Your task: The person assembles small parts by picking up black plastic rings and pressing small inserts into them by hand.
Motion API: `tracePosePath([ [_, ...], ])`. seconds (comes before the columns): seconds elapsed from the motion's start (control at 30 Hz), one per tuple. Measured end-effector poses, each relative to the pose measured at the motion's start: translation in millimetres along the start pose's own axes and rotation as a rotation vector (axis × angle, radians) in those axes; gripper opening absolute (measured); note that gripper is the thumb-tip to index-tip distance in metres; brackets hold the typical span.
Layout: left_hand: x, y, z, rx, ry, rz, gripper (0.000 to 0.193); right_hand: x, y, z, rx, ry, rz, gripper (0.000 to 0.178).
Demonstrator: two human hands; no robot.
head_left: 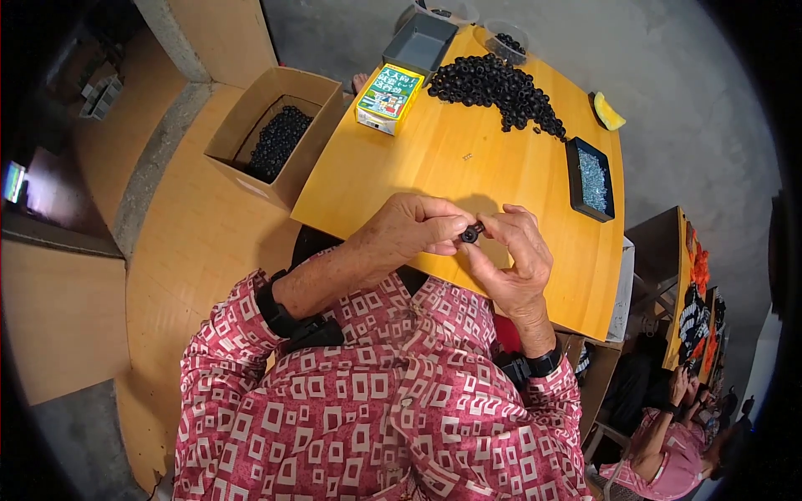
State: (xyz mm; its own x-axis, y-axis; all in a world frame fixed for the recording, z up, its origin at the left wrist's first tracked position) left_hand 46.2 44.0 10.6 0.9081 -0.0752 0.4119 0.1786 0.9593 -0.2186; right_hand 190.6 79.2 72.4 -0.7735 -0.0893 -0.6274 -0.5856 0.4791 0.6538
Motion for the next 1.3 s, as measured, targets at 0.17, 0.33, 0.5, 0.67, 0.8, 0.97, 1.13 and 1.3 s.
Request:
tracePosePath([
  [0.17, -2.2, 1.3, -0.1, 0.039, 0.032, -0.037, 0.030, 0.3, -0.1, -1.7, -0.013, 0.036, 0.010, 0.035],
  [0.33, -3.8, 3.4, 1.8, 0.146, 0.110, -0.063, 0.026, 2.8, 1.2, -6.4, -0.054, -0.038, -0.036, 0.038],
  [0.5, -6.3, 4.8, 1.8, 0.148, 0.126, -0.017, 0.025, -2.2, 10.9, -9.0, -0.080, -0.144, -0.077, 0.042],
  [0.67, -5.9, 4.9, 6.5, 0.156, 0.153, 0.019, 0.025, -1.3, 12.7, -9.4, -0.161, -0.211, -0.106, 0.045],
  [0.8, -4.7, 3.2, 7.4, 0.179, 0.169, 0.017, 0.026, -1.2, 15.2, -10.6, -0.163, -0.257, -0.137, 0.044],
  [0.97, -5.9, 5.0, 5.9, 0.172, 0.156, 0.037, 0.026, 2.7, 17.2, -14.0, -0.223, -0.288, -0.145, 0.039],
  [1.13, -8.3, 5.9, 5.0, 0.241, 0.256, 0.058, 0.025, 6.6, 18.6, -25.9, -0.241, -0.374, -0.187, 0.022],
  [1.3, -9.1, 4.9, 3.3, 0.209, 0.270, 0.024, 0.026, 15.3, 13.3, -24.2, -0.233, -0.370, -0.176, 0.021],
])
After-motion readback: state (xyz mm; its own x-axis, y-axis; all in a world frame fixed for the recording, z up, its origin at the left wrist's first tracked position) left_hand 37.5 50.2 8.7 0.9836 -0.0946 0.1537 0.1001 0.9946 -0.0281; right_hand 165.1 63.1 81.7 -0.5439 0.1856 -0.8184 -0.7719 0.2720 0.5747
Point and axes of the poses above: each hand's wrist, its own y-axis towards the middle knuckle, its own x-axis out of the palm, z = x × y, the point moved 6 cm from there along y, towards the middle knuckle, and after that the axes turned 3 degrees about y, right-handed, at the moved point
